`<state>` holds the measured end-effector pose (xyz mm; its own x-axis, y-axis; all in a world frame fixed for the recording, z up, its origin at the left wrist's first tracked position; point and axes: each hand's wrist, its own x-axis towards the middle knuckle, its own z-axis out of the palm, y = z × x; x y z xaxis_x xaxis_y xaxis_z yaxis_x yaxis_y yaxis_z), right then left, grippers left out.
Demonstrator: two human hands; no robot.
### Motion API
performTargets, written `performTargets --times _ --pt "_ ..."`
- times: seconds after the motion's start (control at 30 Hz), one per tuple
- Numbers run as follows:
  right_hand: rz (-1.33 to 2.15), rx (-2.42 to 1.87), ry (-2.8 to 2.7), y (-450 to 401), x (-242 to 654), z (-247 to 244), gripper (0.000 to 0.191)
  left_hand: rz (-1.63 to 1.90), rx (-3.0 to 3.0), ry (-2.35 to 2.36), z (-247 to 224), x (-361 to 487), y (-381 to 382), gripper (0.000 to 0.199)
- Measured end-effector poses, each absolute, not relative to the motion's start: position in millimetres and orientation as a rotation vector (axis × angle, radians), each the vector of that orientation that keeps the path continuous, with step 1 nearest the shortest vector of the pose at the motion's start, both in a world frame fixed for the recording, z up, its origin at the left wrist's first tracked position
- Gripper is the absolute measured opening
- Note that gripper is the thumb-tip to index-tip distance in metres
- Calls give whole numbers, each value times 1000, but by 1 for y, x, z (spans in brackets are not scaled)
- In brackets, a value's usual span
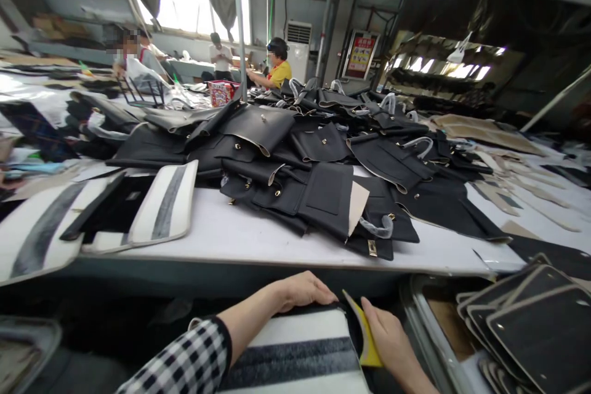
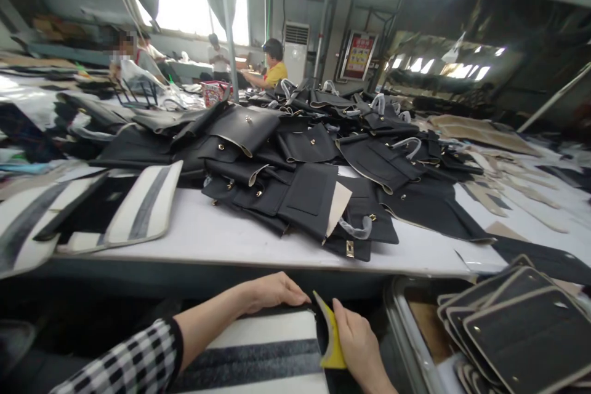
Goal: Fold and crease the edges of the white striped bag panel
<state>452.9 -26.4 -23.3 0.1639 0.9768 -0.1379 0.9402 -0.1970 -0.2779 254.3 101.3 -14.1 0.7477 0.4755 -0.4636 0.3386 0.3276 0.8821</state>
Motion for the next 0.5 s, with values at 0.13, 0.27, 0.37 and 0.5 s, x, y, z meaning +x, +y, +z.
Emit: performTargets --times 0.13,0.27,0.37,0.5 --pt "473 -2381 -1760 -24 466 -28 76 97 1276 771 -19 258 103 42" --pt "491 -2458 -1745 -12 458 -27 64 105 1295 752 -21 262 104 35" --pt "482 -2503 -1794 -5 450 -25 56 108 1314 758 -22 265 104 30" --pt "451 -2545 -1846 -2 445 -23 56 97 1367 801 -20 270 103 24"
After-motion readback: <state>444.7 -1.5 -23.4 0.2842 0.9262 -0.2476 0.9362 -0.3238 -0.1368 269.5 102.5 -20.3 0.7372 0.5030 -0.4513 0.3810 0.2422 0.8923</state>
